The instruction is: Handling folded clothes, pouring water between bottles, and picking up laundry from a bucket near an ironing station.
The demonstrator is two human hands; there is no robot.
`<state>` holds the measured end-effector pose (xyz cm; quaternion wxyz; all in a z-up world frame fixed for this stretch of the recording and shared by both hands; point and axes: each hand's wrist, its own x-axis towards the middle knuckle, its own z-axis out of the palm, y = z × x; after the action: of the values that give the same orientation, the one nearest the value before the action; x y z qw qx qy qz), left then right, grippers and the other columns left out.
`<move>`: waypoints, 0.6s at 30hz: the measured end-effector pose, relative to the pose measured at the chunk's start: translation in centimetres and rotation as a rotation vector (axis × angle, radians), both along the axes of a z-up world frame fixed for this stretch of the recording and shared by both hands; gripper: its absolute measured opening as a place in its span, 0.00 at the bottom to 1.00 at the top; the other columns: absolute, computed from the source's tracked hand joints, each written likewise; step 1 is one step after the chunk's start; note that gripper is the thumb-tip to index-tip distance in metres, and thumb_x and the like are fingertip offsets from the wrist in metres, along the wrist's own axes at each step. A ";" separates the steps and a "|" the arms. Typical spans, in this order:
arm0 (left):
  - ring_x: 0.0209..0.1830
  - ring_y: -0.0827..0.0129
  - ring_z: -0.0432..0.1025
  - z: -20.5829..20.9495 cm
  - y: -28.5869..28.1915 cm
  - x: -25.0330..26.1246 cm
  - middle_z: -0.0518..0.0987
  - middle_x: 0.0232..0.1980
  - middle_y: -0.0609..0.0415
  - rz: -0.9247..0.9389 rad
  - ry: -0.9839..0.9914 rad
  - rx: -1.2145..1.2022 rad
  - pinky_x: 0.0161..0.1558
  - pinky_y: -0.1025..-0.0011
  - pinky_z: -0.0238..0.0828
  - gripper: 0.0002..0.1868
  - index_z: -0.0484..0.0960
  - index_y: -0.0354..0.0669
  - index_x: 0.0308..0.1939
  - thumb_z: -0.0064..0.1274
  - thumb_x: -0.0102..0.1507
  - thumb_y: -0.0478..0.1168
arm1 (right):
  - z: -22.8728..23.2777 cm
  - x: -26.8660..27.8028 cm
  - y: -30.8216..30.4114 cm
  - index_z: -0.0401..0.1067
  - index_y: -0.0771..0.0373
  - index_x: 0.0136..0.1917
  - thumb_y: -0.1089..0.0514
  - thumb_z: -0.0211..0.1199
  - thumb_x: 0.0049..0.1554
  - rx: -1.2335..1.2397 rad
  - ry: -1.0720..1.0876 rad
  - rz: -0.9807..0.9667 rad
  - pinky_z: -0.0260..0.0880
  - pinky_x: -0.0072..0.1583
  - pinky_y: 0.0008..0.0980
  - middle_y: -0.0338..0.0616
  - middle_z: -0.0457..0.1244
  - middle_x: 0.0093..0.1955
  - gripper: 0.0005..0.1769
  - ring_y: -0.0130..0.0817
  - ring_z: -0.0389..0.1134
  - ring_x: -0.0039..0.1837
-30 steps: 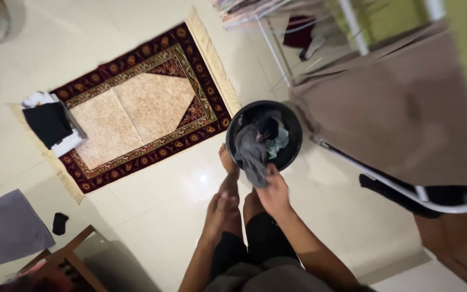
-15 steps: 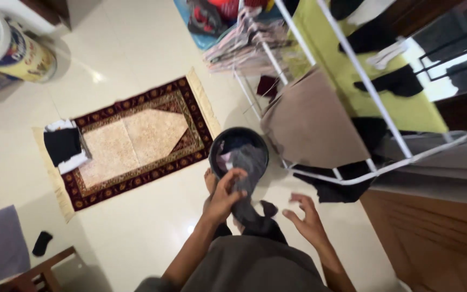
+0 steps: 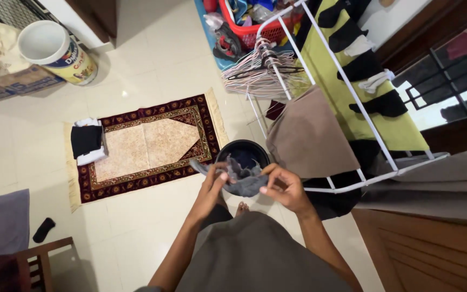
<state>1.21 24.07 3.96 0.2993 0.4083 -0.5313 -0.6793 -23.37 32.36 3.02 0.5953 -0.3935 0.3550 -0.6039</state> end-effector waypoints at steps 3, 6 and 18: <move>0.63 0.78 0.67 0.9 -0.9 -1.4 0.77 0.58 0.65 -0.064 -0.004 0.058 0.65 0.71 0.59 0.19 0.73 0.53 0.61 0.42 0.69 0.52 | 3.5 0.9 -0.1 0.67 0.63 0.51 0.73 0.68 0.60 -0.166 0.218 0.040 0.69 0.64 0.29 0.47 0.64 0.61 0.13 0.29 0.67 0.65; 0.47 0.72 0.74 0.3 -1.7 -2.6 0.80 0.46 0.53 -0.194 -0.008 0.056 0.50 0.69 0.70 0.12 0.85 0.39 0.46 0.55 0.67 0.44 | 6.7 0.4 -0.2 0.65 0.63 0.59 0.72 0.67 0.52 0.025 0.449 0.001 0.70 0.60 0.29 0.42 0.65 0.56 0.23 0.30 0.68 0.62; 0.31 0.73 0.80 4.1 -8.7 -0.6 0.84 0.32 0.53 0.001 -0.358 -0.527 0.33 0.74 0.78 0.07 0.82 0.37 0.36 0.65 0.59 0.35 | 9.7 -3.5 2.2 0.76 0.63 0.49 0.63 0.64 0.59 -0.256 1.324 0.239 0.50 0.71 0.50 0.40 0.70 0.50 0.05 0.35 0.69 0.60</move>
<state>0.65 15.39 8.10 0.2969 0.4302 -0.7330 -0.4354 -26.86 34.55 12.70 0.2642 -0.7837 0.5239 -0.2035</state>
